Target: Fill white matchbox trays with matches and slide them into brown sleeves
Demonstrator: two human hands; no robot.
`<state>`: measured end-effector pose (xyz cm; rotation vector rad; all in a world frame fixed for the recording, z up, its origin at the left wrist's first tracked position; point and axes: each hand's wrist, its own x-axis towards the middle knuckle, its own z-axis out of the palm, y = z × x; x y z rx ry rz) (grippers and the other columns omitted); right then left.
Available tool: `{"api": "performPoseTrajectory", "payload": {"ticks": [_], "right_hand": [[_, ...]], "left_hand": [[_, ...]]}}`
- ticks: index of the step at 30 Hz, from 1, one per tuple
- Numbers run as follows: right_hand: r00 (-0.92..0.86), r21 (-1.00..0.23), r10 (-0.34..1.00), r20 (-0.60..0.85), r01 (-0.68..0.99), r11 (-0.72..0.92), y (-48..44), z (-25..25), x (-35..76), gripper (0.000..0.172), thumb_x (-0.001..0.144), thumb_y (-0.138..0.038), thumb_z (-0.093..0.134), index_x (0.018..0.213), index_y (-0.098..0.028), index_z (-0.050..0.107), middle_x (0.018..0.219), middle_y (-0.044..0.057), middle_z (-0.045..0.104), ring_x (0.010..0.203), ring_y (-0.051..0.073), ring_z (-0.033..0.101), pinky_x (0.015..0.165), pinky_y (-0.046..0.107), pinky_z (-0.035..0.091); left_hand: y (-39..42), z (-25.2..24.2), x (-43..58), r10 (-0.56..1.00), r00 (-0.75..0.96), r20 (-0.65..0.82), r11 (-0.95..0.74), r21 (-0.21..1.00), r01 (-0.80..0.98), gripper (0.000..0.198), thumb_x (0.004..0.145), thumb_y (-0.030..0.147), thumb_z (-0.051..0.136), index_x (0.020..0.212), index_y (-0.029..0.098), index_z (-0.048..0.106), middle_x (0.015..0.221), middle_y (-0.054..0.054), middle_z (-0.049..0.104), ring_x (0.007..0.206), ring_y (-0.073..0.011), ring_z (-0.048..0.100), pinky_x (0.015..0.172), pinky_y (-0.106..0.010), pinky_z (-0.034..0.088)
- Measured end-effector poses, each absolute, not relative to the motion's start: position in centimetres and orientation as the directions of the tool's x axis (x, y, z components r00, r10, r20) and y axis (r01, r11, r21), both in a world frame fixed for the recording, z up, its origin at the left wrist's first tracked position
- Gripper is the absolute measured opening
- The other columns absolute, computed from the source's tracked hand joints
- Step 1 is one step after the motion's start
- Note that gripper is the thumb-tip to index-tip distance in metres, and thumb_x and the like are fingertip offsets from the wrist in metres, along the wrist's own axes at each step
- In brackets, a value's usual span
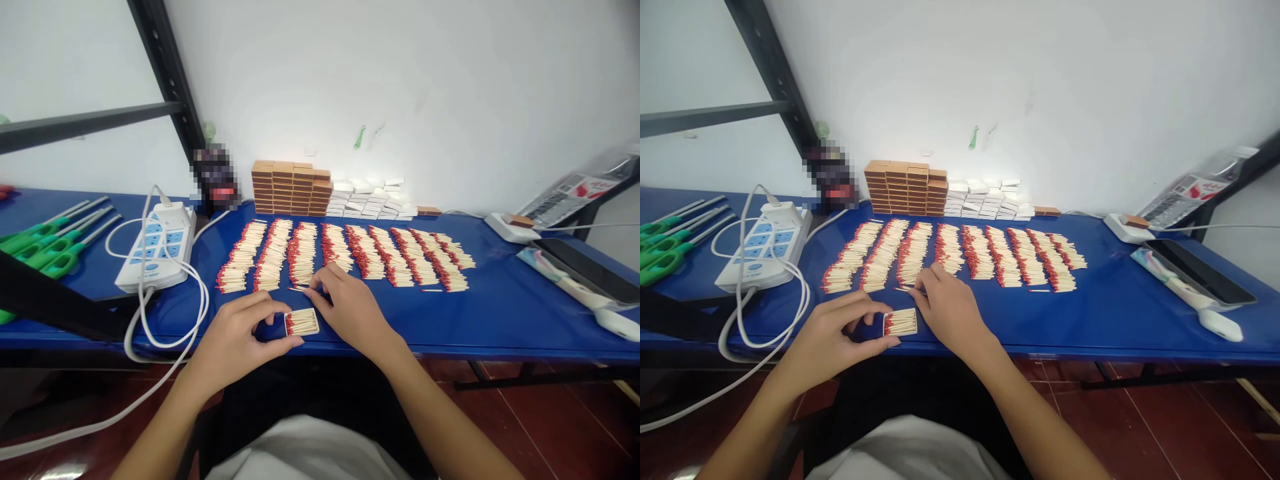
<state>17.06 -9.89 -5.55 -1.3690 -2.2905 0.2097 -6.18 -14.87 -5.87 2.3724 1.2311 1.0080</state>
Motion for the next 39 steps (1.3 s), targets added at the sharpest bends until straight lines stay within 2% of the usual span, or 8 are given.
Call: {"api": "performPoseTrajectory", "payload": {"ticks": [7, 15, 23, 39], "right_hand": [[-0.388, -0.374, 0.888, 0.245, 0.808, 0.456, -9.6, -5.2, 17.1, 0.009, 0.108, -0.024, 0.064, 0.099, -0.022, 0.063, 0.104, 0.004, 0.070, 0.084, 0.020, 0.068, 0.073, 0.034, 0.047], [-0.400, -0.397, 0.875, 0.273, 0.782, 0.481, -9.9, -5.3, 17.8, 0.009, 0.106, -0.027, 0.068, 0.100, -0.022, 0.063, 0.105, 0.003, 0.069, 0.090, 0.021, 0.069, 0.075, 0.033, 0.047], [-0.417, -0.440, 0.883, 0.216, 0.765, 0.469, -9.8, -4.6, 18.3, 0.015, 0.106, -0.024, 0.068, 0.093, -0.022, 0.062, 0.103, 0.003, 0.069, 0.091, 0.020, 0.070, 0.080, 0.033, 0.050], [-0.487, -0.395, 0.846, 0.219, 0.748, 0.533, -10.1, -4.0, 19.5, 0.013, 0.106, -0.025, 0.067, 0.094, -0.022, 0.063, 0.102, 0.004, 0.068, 0.088, 0.020, 0.068, 0.079, 0.033, 0.049]], "left_hand": [[-14.9, -5.9, -6.2, 0.801, 0.398, 0.448, -0.596, 0.527, 0.606, 0.025, 0.090, 0.032, 0.089, 0.110, 0.024, 0.077, 0.084, 0.003, 0.062, 0.068, -0.0119, 0.053, 0.068, -0.025, 0.044], [-15.0, -5.9, -6.3, 0.804, 0.393, 0.446, -0.591, 0.533, 0.606, 0.026, 0.089, 0.031, 0.089, 0.110, 0.024, 0.077, 0.083, 0.004, 0.061, 0.069, -0.0120, 0.054, 0.068, -0.025, 0.045], [-14.9, -5.9, -6.2, 0.803, 0.390, 0.451, -0.592, 0.529, 0.608, 0.025, 0.089, 0.031, 0.089, 0.110, 0.024, 0.077, 0.084, 0.003, 0.062, 0.069, -0.0118, 0.055, 0.068, -0.025, 0.046], [-15.1, -5.8, -6.2, 0.808, 0.391, 0.440, -0.585, 0.527, 0.616, 0.025, 0.090, 0.033, 0.088, 0.110, 0.023, 0.076, 0.085, 0.003, 0.062, 0.070, -0.0121, 0.055, 0.069, -0.025, 0.047]]}}
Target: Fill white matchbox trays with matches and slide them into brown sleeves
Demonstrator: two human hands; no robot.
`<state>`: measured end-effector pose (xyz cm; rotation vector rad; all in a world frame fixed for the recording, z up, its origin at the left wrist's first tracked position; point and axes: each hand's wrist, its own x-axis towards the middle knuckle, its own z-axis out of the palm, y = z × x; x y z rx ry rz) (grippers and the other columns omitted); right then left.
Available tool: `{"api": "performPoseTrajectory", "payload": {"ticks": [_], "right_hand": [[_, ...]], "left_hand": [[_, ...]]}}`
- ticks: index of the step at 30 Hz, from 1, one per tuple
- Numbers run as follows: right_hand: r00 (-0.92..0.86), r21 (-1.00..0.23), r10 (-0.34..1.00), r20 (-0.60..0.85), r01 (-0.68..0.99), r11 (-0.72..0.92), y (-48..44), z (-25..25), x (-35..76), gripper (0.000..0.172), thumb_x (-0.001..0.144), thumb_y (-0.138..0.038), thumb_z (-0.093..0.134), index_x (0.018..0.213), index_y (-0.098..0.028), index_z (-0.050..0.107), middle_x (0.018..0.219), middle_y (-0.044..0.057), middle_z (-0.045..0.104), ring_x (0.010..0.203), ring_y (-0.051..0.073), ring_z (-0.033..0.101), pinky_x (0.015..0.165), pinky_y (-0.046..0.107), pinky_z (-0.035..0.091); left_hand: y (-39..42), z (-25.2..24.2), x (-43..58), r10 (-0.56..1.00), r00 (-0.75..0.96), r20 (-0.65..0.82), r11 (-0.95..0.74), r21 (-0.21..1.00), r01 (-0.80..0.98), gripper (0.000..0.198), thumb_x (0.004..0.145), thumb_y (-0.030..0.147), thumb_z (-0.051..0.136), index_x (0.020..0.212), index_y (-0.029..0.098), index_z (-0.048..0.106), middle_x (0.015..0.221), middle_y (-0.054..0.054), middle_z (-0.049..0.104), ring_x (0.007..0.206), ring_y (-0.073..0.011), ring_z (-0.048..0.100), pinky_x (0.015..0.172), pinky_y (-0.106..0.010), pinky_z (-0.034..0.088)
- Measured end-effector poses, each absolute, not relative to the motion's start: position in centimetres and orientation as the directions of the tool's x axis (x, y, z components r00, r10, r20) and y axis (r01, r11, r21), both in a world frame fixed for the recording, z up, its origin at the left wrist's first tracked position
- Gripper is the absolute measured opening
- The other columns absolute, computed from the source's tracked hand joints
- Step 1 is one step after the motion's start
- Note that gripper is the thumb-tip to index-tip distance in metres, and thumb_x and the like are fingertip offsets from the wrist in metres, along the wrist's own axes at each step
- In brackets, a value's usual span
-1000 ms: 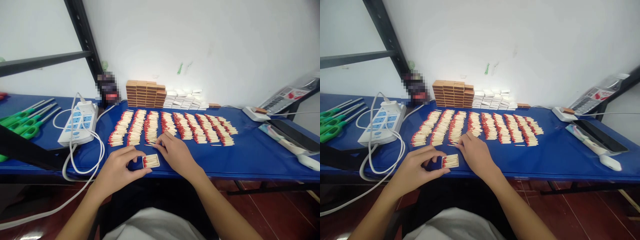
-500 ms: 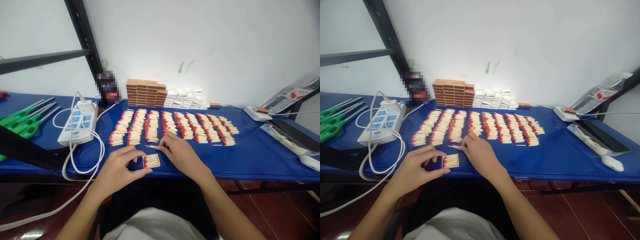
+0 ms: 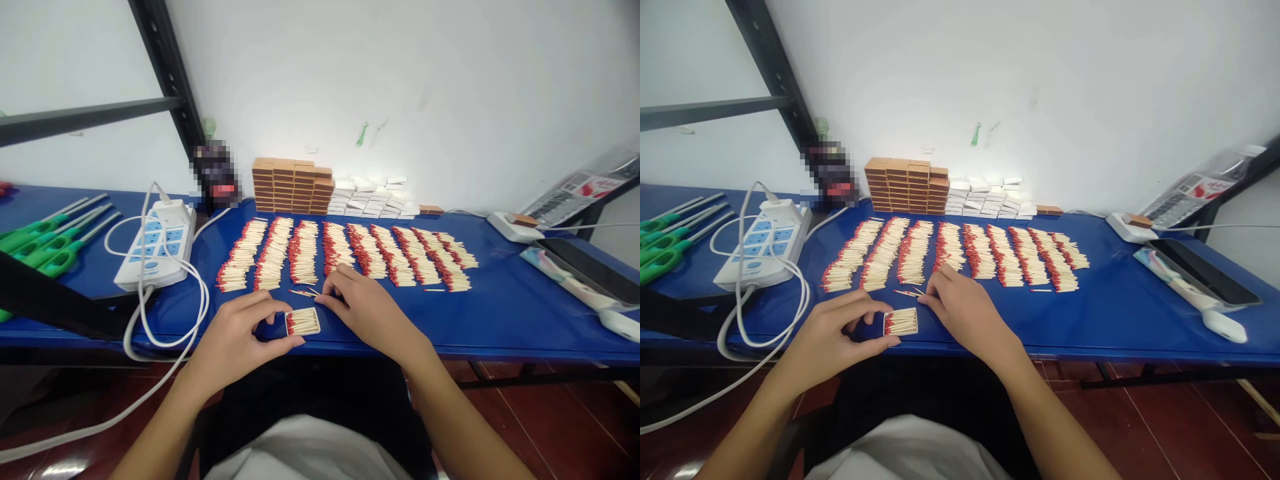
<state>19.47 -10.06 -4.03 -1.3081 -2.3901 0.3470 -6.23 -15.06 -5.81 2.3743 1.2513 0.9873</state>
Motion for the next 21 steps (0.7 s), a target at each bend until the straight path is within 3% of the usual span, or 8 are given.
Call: {"api": "performPoseTrajectory", "payload": {"ticks": [7, 21], "right_hand": [[-0.504, -0.410, 0.833, 0.228, 0.727, 0.551, -10.24, -4.01, 19.69, 0.007, 0.106, -0.026, 0.068, 0.100, -0.023, 0.066, 0.103, 0.003, 0.067, 0.089, 0.020, 0.068, 0.081, 0.033, 0.050], [-0.493, -0.430, 0.845, 0.205, 0.730, 0.531, -10.14, -3.84, 20.04, 0.011, 0.106, -0.028, 0.069, 0.098, -0.023, 0.063, 0.105, 0.003, 0.069, 0.088, 0.020, 0.067, 0.079, 0.034, 0.049]], "left_hand": [[-15.04, -5.79, -6.17, 0.805, 0.392, 0.446, -0.589, 0.519, 0.619, 0.024, 0.090, 0.033, 0.088, 0.109, 0.023, 0.077, 0.084, 0.003, 0.063, 0.070, -0.0123, 0.056, 0.069, -0.025, 0.047], [-15.06, -5.95, -6.22, 0.804, 0.391, 0.449, -0.590, 0.514, 0.623, 0.026, 0.090, 0.035, 0.088, 0.110, 0.023, 0.076, 0.084, 0.002, 0.063, 0.069, -0.0125, 0.056, 0.069, -0.025, 0.048]]}}
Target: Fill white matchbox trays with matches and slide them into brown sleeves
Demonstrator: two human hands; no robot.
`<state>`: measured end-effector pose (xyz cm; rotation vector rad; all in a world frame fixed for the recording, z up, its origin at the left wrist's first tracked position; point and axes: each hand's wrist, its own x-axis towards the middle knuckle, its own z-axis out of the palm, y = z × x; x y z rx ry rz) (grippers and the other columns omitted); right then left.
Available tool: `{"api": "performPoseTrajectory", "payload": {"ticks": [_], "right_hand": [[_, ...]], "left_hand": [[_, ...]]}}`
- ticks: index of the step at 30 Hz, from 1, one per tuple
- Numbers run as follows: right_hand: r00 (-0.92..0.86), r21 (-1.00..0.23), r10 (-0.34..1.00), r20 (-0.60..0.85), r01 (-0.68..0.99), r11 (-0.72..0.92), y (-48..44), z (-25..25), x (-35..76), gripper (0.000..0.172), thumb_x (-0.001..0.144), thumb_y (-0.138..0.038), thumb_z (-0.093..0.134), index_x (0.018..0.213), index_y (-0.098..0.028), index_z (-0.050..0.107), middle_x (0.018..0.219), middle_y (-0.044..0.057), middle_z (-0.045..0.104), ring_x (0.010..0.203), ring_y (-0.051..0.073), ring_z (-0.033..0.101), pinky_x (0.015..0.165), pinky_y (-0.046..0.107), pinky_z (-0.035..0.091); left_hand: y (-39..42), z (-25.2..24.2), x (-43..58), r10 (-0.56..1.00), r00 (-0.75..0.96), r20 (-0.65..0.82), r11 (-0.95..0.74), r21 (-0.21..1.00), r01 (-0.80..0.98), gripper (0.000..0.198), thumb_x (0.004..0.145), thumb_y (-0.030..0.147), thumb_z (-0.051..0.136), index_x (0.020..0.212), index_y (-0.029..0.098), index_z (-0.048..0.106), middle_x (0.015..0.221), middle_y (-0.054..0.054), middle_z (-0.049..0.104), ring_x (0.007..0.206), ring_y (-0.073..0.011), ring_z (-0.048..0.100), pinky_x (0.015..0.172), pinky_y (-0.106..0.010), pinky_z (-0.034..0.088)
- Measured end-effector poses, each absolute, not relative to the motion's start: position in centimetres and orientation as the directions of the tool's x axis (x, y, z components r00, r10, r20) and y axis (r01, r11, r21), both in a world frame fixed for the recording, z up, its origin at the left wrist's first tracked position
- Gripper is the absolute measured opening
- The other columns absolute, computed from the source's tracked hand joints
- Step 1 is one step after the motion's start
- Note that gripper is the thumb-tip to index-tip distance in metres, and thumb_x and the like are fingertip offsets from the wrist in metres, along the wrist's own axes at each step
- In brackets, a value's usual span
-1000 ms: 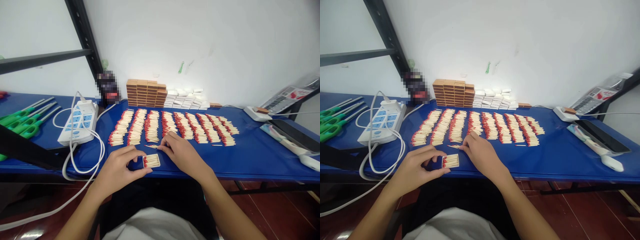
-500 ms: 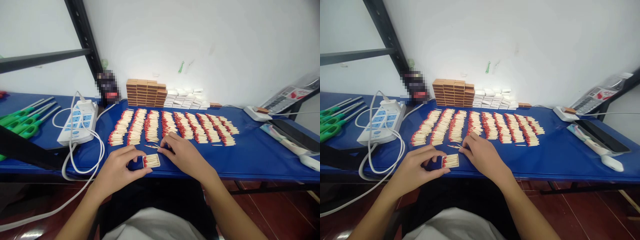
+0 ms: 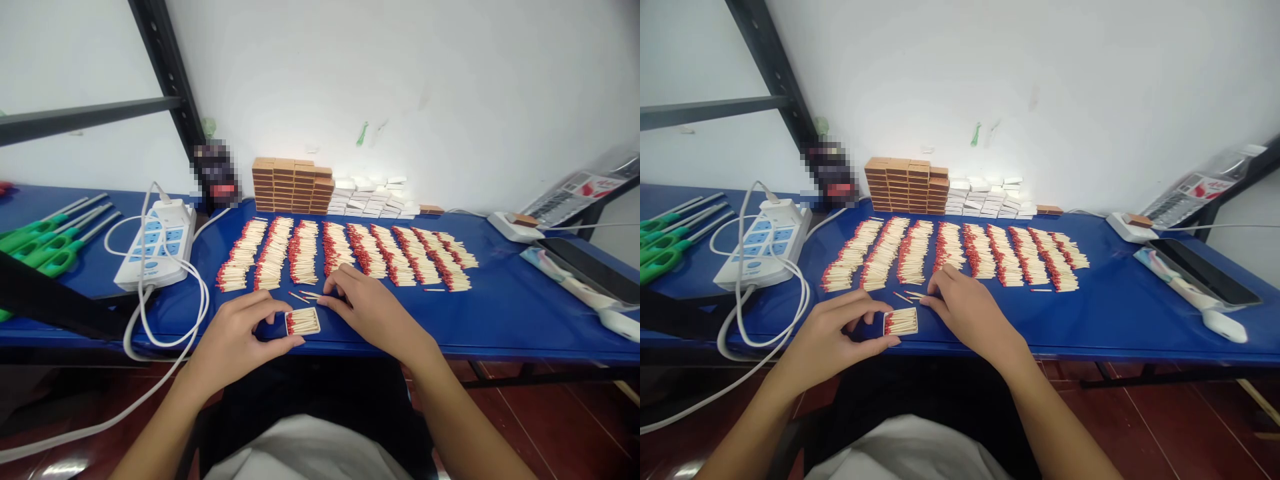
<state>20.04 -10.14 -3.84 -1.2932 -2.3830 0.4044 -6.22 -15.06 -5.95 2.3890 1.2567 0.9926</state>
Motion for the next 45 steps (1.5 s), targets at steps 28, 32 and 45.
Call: {"api": "performPoseTrajectory", "payload": {"ticks": [28, 32, 45], "right_hand": [[-0.523, -0.424, 0.833, 0.182, 0.722, 0.547, -10.52, -3.46, 19.57, 0.011, 0.107, -0.022, 0.066, 0.096, -0.022, 0.064, 0.103, 0.003, 0.069, 0.089, 0.020, 0.068, 0.079, 0.034, 0.050], [-0.518, -0.434, 0.837, 0.176, 0.723, 0.538, -10.61, -3.32, 19.54, 0.008, 0.106, -0.022, 0.067, 0.099, -0.022, 0.063, 0.105, 0.003, 0.069, 0.090, 0.020, 0.067, 0.080, 0.034, 0.050], [-0.553, -0.425, 0.815, 0.175, 0.704, 0.569, -10.50, -3.49, 19.70, 0.012, 0.109, -0.023, 0.062, 0.098, -0.021, 0.065, 0.103, 0.004, 0.068, 0.090, 0.020, 0.065, 0.079, 0.034, 0.048]], "left_hand": [[-15.11, -5.78, -6.18, 0.798, 0.394, 0.457, -0.598, 0.514, 0.615, 0.026, 0.089, 0.031, 0.090, 0.109, 0.023, 0.076, 0.084, 0.003, 0.062, 0.069, -0.0120, 0.055, 0.068, -0.025, 0.046], [-15.01, -5.77, -6.19, 0.802, 0.390, 0.453, -0.594, 0.524, 0.610, 0.026, 0.089, 0.031, 0.089, 0.109, 0.022, 0.076, 0.084, 0.003, 0.062, 0.070, -0.0119, 0.055, 0.068, -0.025, 0.045], [-14.94, -5.80, -6.08, 0.800, 0.387, 0.458, -0.595, 0.524, 0.609, 0.025, 0.089, 0.032, 0.090, 0.109, 0.023, 0.076, 0.084, 0.004, 0.062, 0.069, -0.0115, 0.054, 0.069, -0.024, 0.045]]}}
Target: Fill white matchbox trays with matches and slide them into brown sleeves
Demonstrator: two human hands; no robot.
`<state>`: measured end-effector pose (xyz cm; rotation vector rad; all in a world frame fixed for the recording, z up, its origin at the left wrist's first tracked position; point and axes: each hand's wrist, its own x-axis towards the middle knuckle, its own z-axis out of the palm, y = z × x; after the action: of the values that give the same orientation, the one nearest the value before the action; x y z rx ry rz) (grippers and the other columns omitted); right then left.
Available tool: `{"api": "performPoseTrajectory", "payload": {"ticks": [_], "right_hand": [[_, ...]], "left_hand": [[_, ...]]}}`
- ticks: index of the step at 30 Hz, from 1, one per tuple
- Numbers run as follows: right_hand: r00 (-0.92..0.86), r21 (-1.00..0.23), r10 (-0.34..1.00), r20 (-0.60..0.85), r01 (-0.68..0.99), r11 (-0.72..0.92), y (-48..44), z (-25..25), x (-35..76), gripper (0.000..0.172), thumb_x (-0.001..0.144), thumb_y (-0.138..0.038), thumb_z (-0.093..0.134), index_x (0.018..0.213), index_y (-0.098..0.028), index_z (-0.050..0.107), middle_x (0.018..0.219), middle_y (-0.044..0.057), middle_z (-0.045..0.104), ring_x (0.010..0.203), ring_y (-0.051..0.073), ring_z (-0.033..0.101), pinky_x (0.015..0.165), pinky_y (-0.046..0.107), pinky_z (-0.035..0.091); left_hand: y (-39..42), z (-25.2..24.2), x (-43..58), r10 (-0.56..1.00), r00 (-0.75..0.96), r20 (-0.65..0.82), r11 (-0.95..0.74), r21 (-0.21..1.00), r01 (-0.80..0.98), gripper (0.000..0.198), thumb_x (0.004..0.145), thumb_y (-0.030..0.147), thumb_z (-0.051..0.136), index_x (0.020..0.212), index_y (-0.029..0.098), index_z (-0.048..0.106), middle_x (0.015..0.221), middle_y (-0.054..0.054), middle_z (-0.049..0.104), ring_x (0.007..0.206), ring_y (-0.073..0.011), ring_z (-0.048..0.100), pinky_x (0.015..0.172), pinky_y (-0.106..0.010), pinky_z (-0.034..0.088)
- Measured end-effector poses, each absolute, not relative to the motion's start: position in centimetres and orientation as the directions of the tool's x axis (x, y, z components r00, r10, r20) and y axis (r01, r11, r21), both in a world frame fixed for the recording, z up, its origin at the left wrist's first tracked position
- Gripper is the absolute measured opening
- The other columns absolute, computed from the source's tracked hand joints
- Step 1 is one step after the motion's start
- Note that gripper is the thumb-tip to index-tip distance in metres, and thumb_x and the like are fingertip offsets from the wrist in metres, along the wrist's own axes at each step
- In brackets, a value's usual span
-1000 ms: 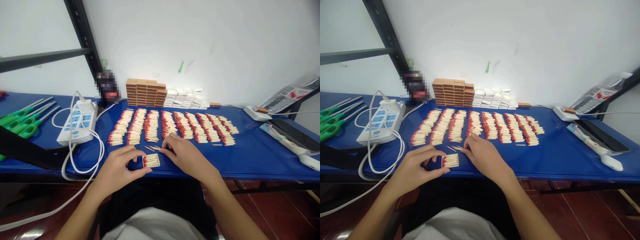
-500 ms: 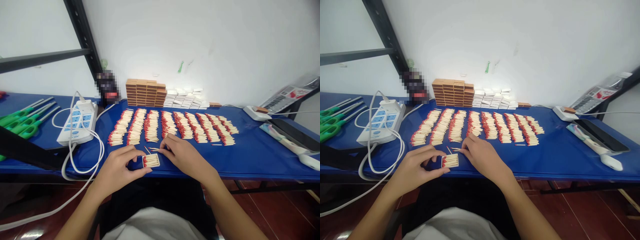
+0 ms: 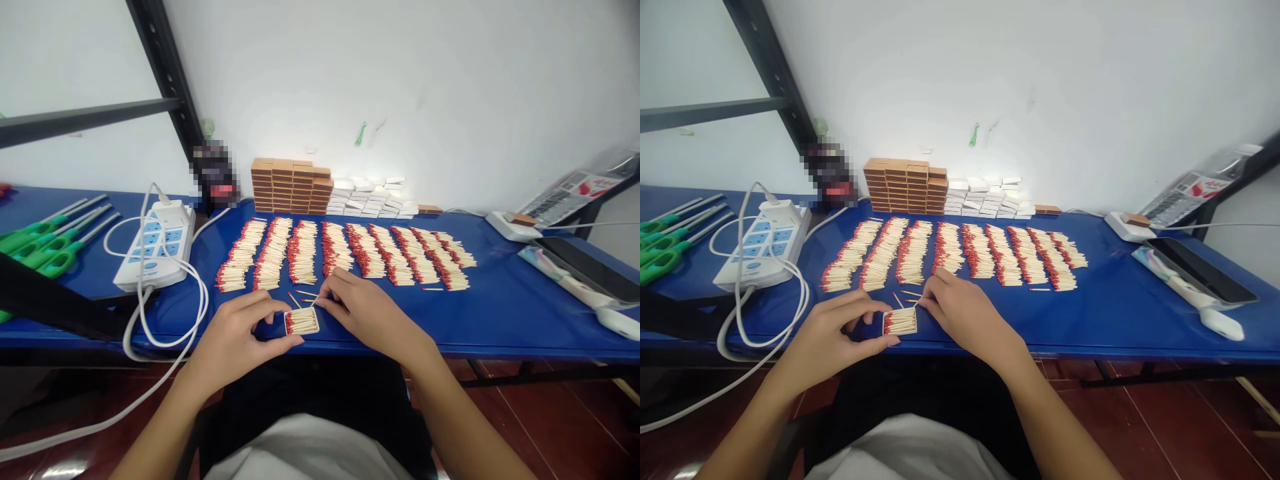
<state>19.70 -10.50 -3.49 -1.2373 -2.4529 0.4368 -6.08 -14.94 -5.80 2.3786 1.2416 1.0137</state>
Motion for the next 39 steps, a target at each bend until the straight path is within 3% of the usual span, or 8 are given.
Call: {"api": "performPoseTrajectory", "payload": {"ticks": [6, 10, 22, 39], "right_hand": [[-0.556, -0.450, 0.815, 0.164, 0.693, 0.563, -10.51, -3.31, 19.82, 0.002, 0.107, -0.022, 0.067, 0.107, -0.022, 0.065, 0.109, 0.003, 0.068, 0.092, 0.019, 0.065, 0.079, 0.033, 0.048], [-0.569, -0.457, 0.807, 0.156, 0.683, 0.570, -10.47, -3.16, 19.87, 0.005, 0.109, -0.022, 0.064, 0.103, -0.022, 0.065, 0.107, 0.003, 0.067, 0.093, 0.019, 0.066, 0.082, 0.032, 0.049], [-0.563, -0.319, 0.807, 0.178, 0.743, 0.588, -10.64, -3.66, 19.83, 0.010, 0.110, -0.020, 0.058, 0.101, -0.020, 0.062, 0.105, 0.005, 0.067, 0.086, 0.020, 0.068, 0.075, 0.034, 0.050], [-0.537, -0.412, 0.826, 0.169, 0.723, 0.554, -10.69, -3.47, 19.51, 0.007, 0.107, -0.023, 0.065, 0.100, -0.022, 0.064, 0.105, 0.003, 0.067, 0.091, 0.020, 0.068, 0.083, 0.034, 0.051]], "left_hand": [[-14.95, -5.91, -6.13, 0.796, 0.390, 0.463, -0.601, 0.519, 0.608, 0.026, 0.089, 0.032, 0.089, 0.110, 0.023, 0.076, 0.084, 0.004, 0.062, 0.069, -0.0118, 0.054, 0.069, -0.025, 0.045], [-14.94, -5.95, -6.19, 0.796, 0.391, 0.462, -0.600, 0.520, 0.608, 0.026, 0.089, 0.032, 0.090, 0.110, 0.023, 0.076, 0.084, 0.004, 0.062, 0.069, -0.0119, 0.054, 0.068, -0.025, 0.045], [-14.97, -5.93, -6.15, 0.794, 0.386, 0.469, -0.601, 0.515, 0.611, 0.025, 0.089, 0.032, 0.090, 0.108, 0.023, 0.077, 0.084, 0.003, 0.063, 0.069, -0.0122, 0.055, 0.067, -0.025, 0.045], [-15.01, -5.80, -6.12, 0.795, 0.389, 0.466, -0.601, 0.510, 0.616, 0.025, 0.089, 0.032, 0.089, 0.109, 0.023, 0.076, 0.084, 0.003, 0.062, 0.069, -0.0119, 0.055, 0.068, -0.025, 0.046]]}}
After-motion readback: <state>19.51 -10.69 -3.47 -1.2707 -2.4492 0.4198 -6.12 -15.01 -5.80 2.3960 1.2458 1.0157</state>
